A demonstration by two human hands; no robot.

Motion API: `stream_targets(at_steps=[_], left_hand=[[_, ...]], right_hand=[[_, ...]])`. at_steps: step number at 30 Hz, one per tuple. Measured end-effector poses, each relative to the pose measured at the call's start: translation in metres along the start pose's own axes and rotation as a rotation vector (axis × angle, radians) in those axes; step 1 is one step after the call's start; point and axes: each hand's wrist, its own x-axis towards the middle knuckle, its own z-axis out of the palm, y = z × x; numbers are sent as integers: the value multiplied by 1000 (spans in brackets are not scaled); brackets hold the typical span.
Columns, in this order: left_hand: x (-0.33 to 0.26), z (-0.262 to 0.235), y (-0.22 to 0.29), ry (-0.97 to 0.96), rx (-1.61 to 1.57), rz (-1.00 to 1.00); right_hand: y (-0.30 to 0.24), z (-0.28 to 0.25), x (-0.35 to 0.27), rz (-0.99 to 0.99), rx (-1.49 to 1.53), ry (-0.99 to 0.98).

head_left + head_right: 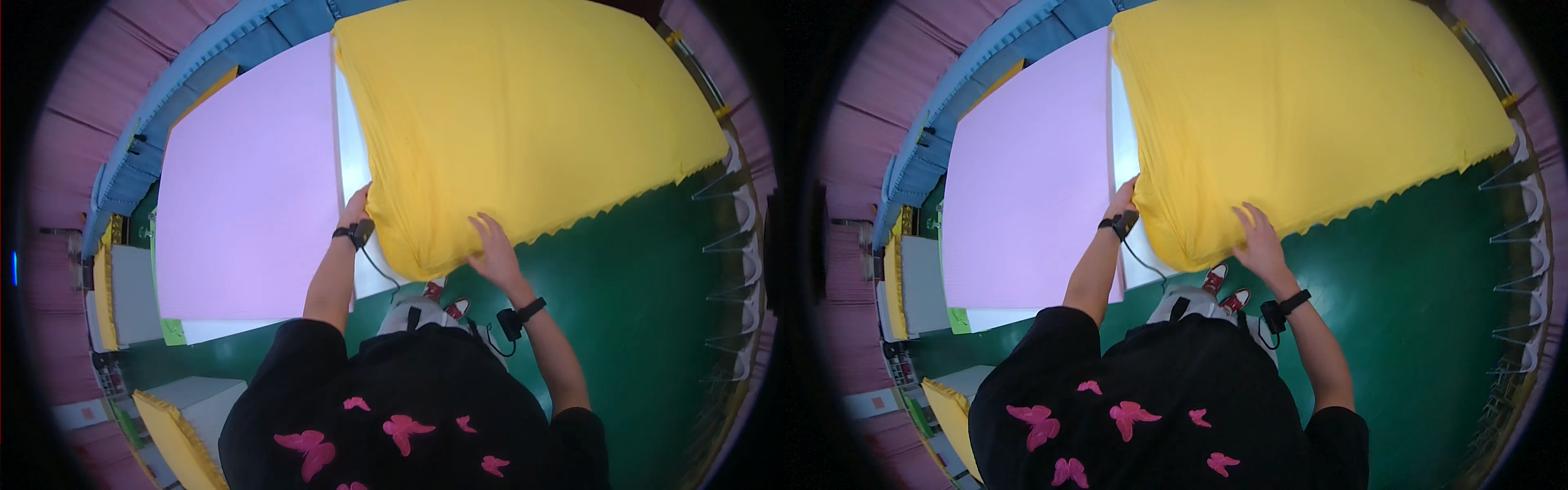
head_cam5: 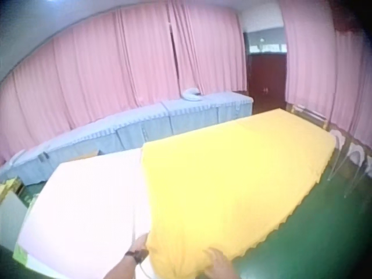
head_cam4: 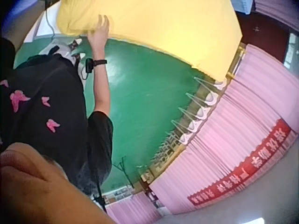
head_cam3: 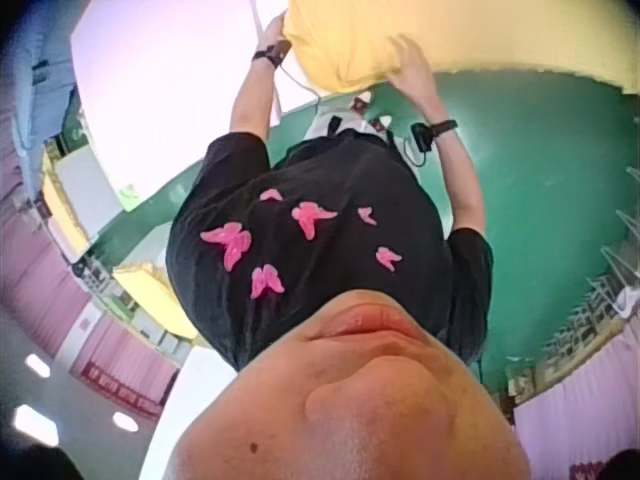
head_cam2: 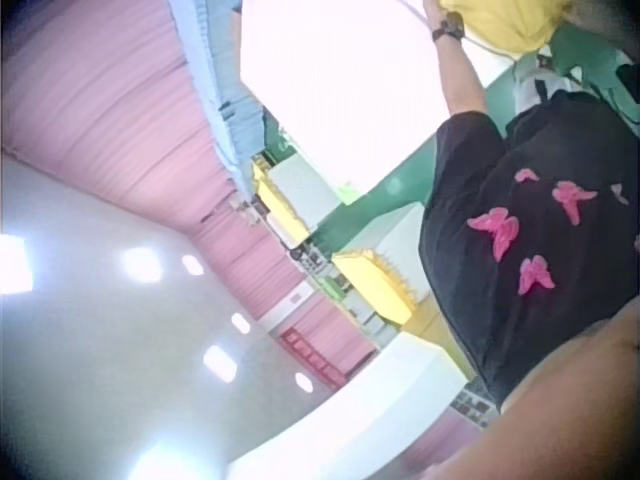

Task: Spreading and smoothing yellow sheets over a row of small children's beds in a daycare center.

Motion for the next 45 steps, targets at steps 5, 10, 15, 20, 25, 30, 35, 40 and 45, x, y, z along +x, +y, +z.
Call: stream_targets(at_steps=[5,10,15,20,25,30,35,40,45], left_hand=[[0,-40,-16,632,726,803],[-10,-42,-34,773,751,900],[3,-59,-42,783,1005,850],[-23,-17,-12,578,1358,534],[-2,23,-7,475,1118,1118],[39,64,-16,293,941,541],[50,67,-24,568,1149,659],[70,45,-31,544,1099,727],[71,36,-11,470,897,423]], right_hand=[[4,30,27,-119,-244,-334],[8,46,19,-167,-324,-391],[-3,62,21,-274,-355,-385],[-17,63,22,-267,-327,-271],[-41,41,26,-249,-181,-90],[-45,32,11,30,-43,-144],[-30,51,13,167,7,104],[22,78,-24,826,486,-23],[15,83,-22,1050,1027,50]])
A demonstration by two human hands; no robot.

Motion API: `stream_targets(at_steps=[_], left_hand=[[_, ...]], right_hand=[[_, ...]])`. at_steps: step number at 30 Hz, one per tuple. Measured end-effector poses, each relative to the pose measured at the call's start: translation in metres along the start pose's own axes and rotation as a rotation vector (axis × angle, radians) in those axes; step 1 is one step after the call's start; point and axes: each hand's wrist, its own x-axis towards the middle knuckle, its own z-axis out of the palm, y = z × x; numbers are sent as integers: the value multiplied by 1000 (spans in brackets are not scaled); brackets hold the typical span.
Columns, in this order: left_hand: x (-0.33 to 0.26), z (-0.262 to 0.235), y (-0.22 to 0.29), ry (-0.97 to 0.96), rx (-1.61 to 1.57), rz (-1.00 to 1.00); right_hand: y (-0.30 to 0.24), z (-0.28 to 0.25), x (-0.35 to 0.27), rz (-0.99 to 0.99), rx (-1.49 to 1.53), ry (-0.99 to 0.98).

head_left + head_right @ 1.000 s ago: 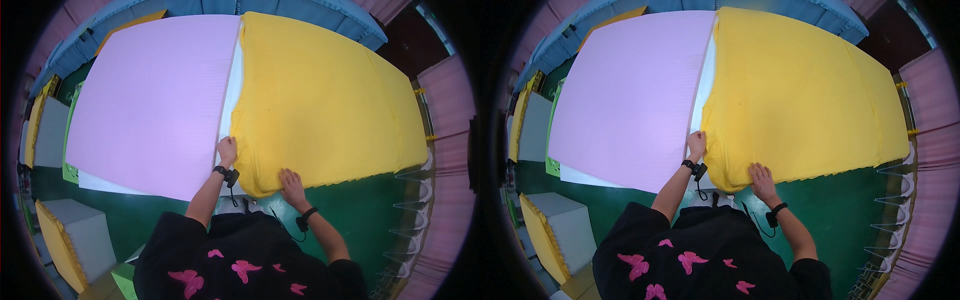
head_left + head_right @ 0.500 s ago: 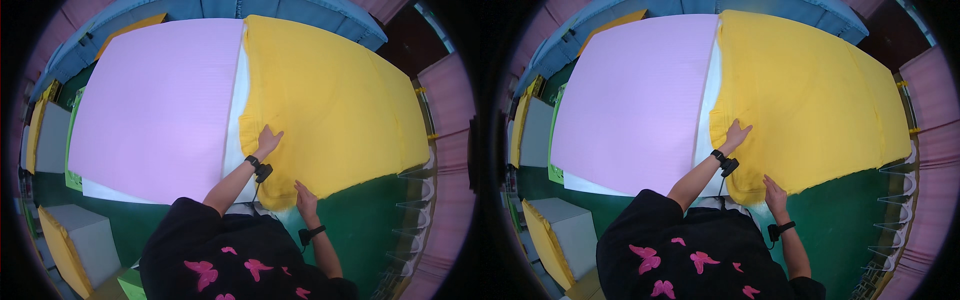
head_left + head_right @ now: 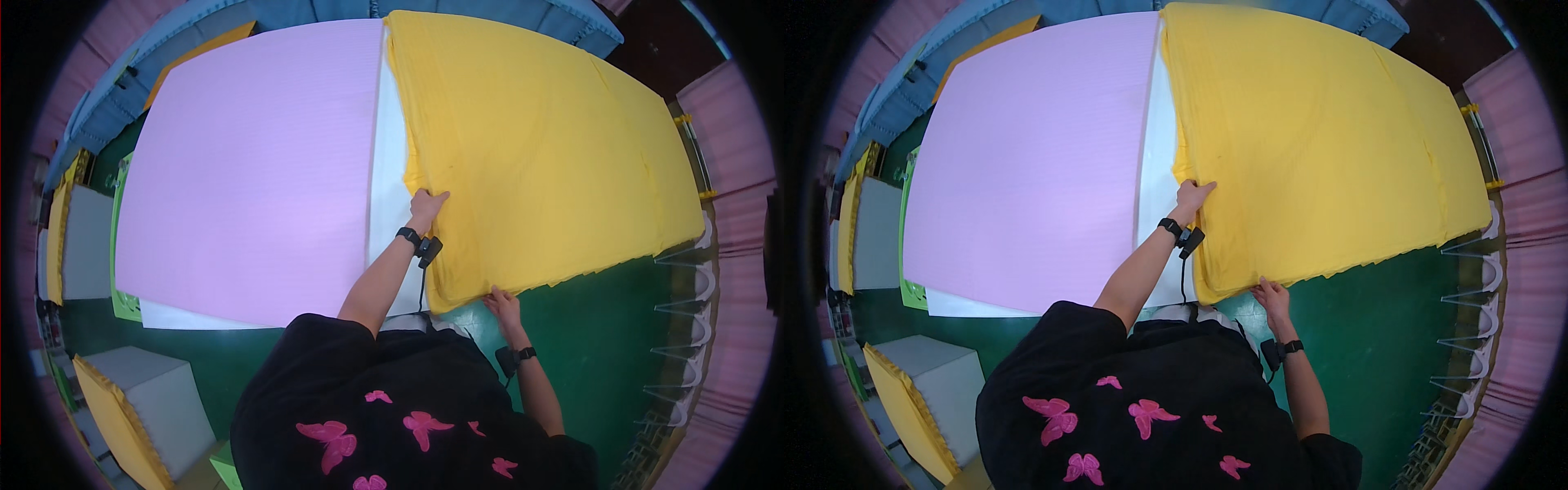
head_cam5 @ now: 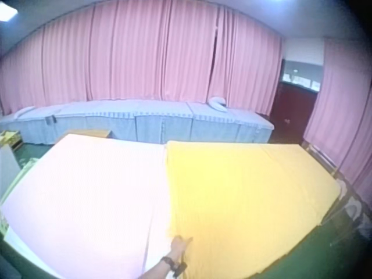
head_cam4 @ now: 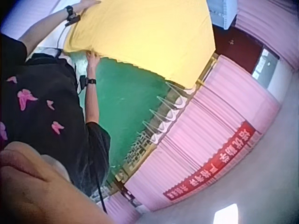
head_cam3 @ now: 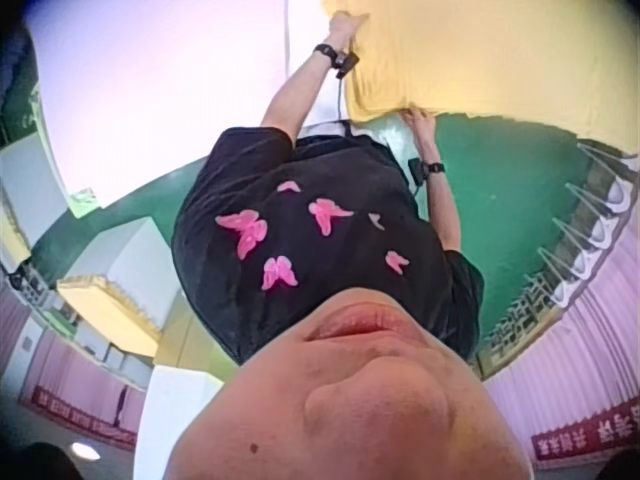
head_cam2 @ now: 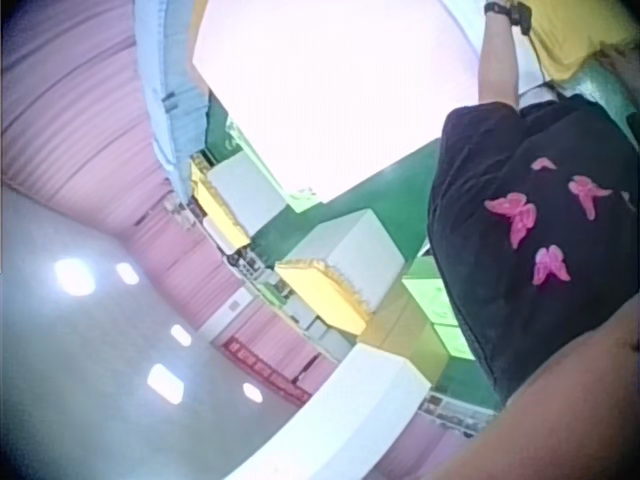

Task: Spreading and smoothing yellow sheets over a row of small children's beds in a daycare center.

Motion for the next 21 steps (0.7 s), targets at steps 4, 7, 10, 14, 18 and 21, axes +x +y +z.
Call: stream_targets(at_steps=[4,7,10,14,18,21], left_hand=[[-3,-7,7,-158,-111,-14],[-11,-10,12,-284,-308,-25],[-31,-15,23,-444,-668,-42],[-47,-22,19,-602,-947,-162],[-53,-10,11,-630,-996,-111],[-59,-4,8,-653,-980,-199]], right_hand=[[-6,12,-17,226,191,-80],[-6,13,-15,282,472,-241],[-12,19,-16,267,556,-222],[-16,24,-22,299,604,-252],[-16,25,-21,281,552,-270],[-20,26,-23,317,551,-282]])
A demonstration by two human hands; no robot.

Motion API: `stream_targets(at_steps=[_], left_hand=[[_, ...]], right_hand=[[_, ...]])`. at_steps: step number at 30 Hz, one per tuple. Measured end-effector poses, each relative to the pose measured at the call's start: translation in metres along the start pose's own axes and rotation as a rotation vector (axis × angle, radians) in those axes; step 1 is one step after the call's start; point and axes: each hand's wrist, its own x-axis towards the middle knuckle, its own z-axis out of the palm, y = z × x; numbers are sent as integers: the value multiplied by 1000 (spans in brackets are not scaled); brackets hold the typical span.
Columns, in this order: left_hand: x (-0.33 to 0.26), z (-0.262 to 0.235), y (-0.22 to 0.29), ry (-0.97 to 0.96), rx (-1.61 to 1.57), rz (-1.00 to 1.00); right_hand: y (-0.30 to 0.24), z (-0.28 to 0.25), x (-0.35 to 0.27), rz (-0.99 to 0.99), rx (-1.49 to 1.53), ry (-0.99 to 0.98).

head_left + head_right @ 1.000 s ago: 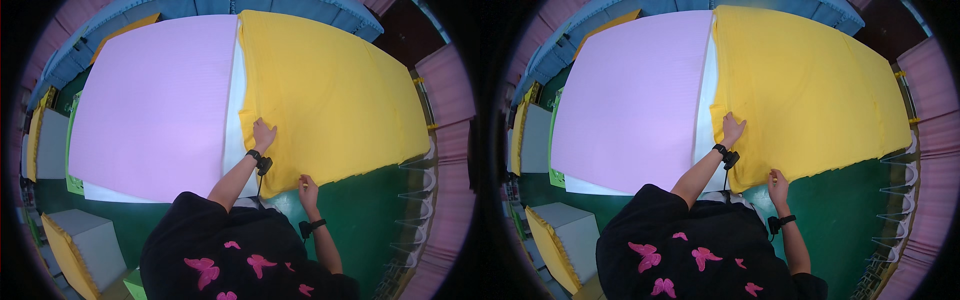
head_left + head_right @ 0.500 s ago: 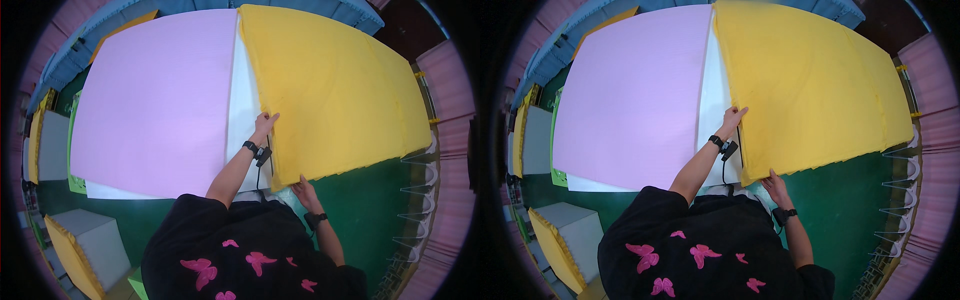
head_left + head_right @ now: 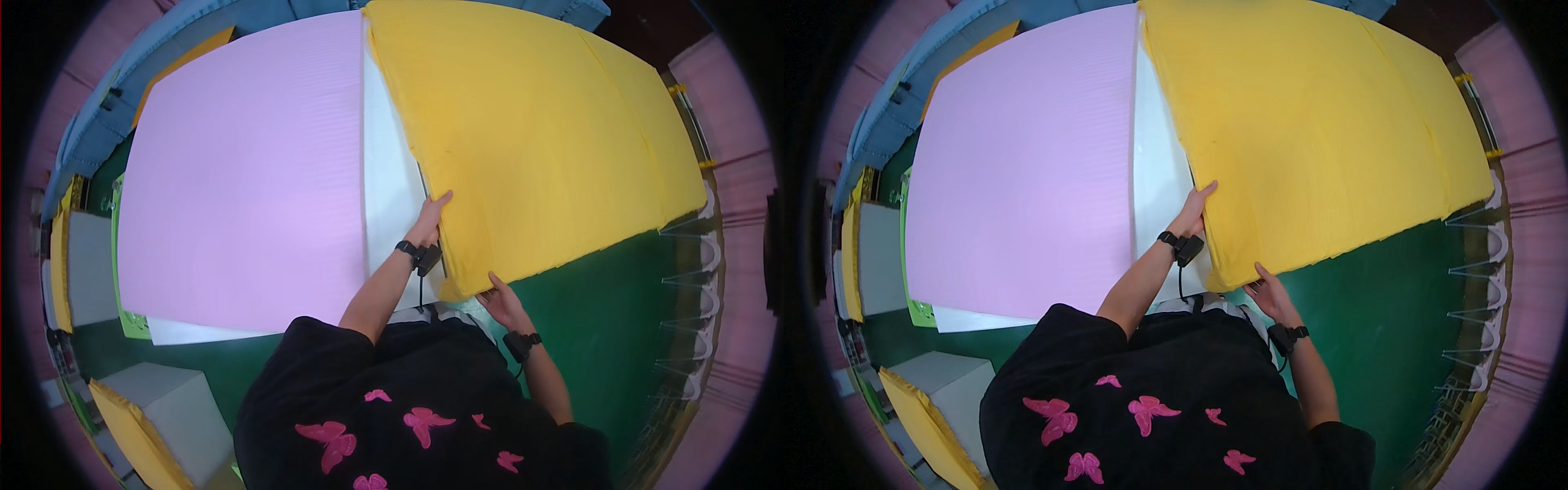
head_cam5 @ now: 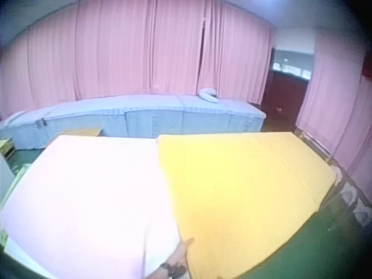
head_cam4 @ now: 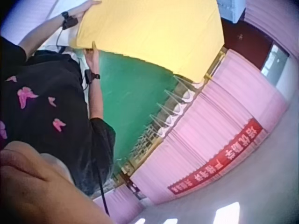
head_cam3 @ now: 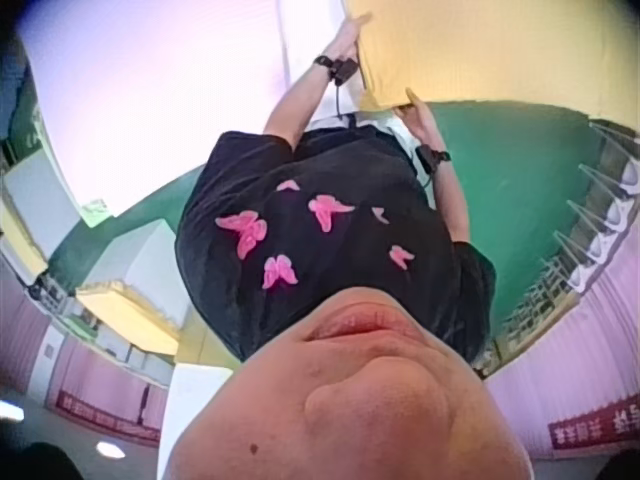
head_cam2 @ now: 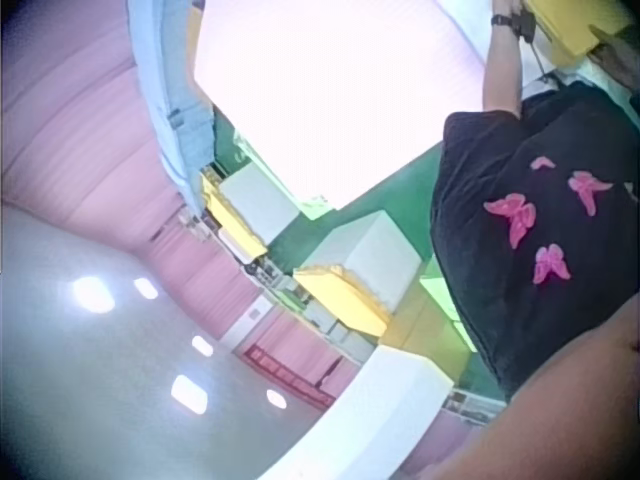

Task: Spreading and smoothing yellow sheets over a row of small children's beds in a daycare center.

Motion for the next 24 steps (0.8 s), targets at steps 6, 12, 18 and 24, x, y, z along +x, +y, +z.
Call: stream_targets(at_steps=[6,12,18,24], left_hand=[[-7,-5,-30,-151,-109,-227],[-4,-15,-33,-111,-207,-339],[9,-20,-40,-38,-41,-254],[82,-61,17,344,550,282]], right_hand=[[2,1,6,-25,113,-134],[10,-2,17,117,349,-265],[31,3,16,255,349,-302],[26,4,12,230,269,-327]])
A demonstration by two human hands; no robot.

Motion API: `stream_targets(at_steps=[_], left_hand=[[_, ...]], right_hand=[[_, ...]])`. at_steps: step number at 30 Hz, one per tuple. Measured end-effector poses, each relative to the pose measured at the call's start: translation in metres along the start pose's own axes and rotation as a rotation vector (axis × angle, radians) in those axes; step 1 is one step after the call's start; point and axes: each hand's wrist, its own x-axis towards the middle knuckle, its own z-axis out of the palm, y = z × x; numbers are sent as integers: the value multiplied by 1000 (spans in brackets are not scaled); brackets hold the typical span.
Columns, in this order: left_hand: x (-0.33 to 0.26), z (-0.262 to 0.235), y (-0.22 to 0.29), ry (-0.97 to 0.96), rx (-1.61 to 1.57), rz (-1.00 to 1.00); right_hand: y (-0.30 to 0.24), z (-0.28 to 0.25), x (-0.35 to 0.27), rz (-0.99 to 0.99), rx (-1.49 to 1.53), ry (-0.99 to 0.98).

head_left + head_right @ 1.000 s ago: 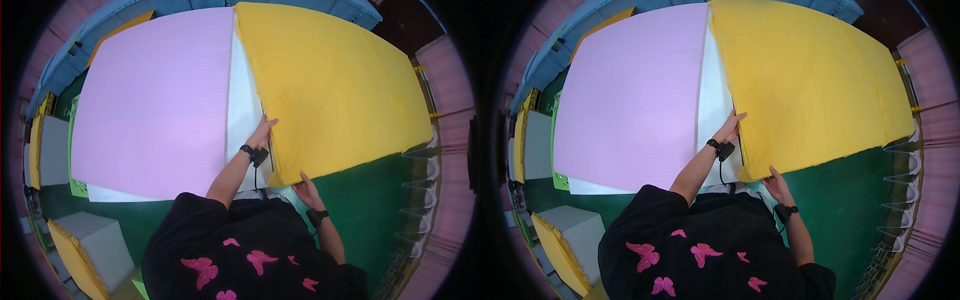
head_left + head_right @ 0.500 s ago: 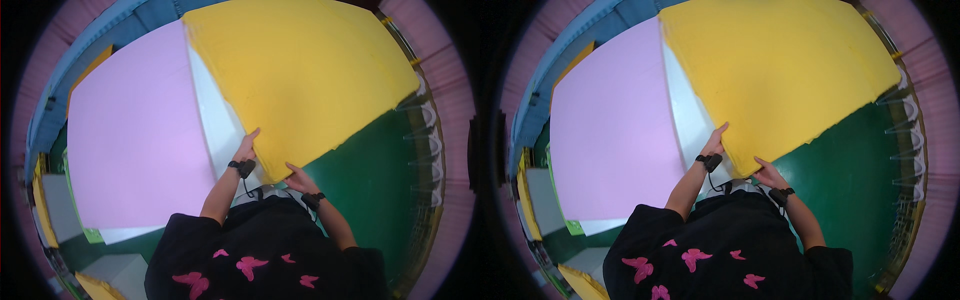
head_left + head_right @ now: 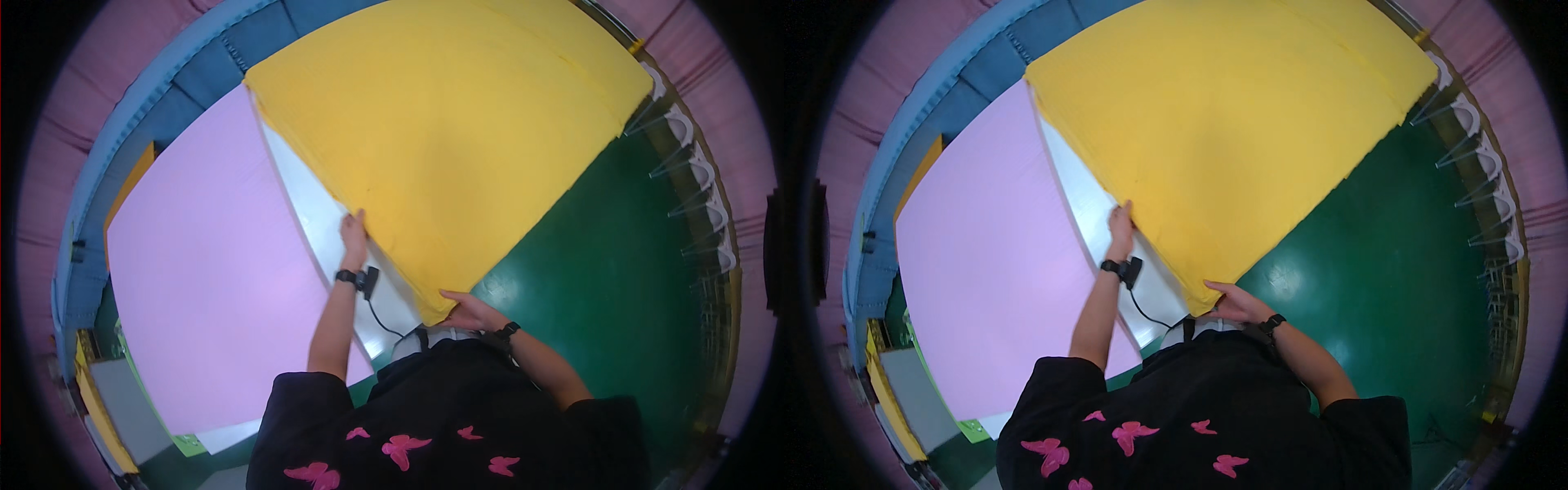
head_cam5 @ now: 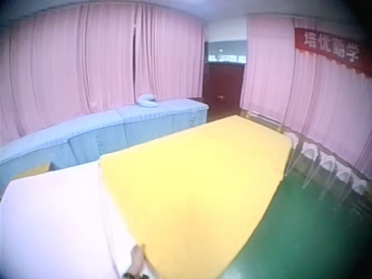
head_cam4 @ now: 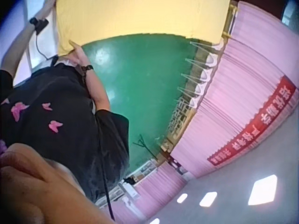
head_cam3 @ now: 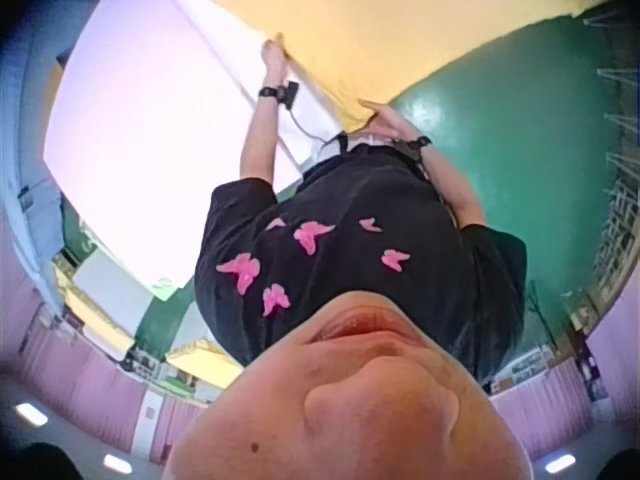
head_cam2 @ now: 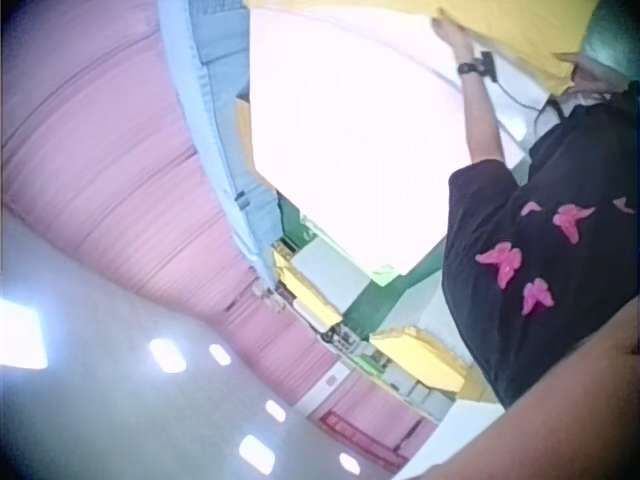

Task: Spreading and smoothing yellow sheets over a row of small children's beds in a daycare center.

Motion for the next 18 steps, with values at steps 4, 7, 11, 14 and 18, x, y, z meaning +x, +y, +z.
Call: stream_targets(at_steps=[4,7,11,14,18], left_hand=[[78,-21,39,181,168,50],[93,3,67,-59,-114,-144],[110,-2,68,-279,-423,-253],[101,12,68,-184,-333,-287],[94,8,63,-275,-551,-258]], right_hand=[[4,9,3,-37,-63,-2],[0,8,-2,-48,-43,20],[1,14,-1,-61,-130,70],[0,8,-9,-32,-239,186],[1,-1,-5,60,-318,214]])
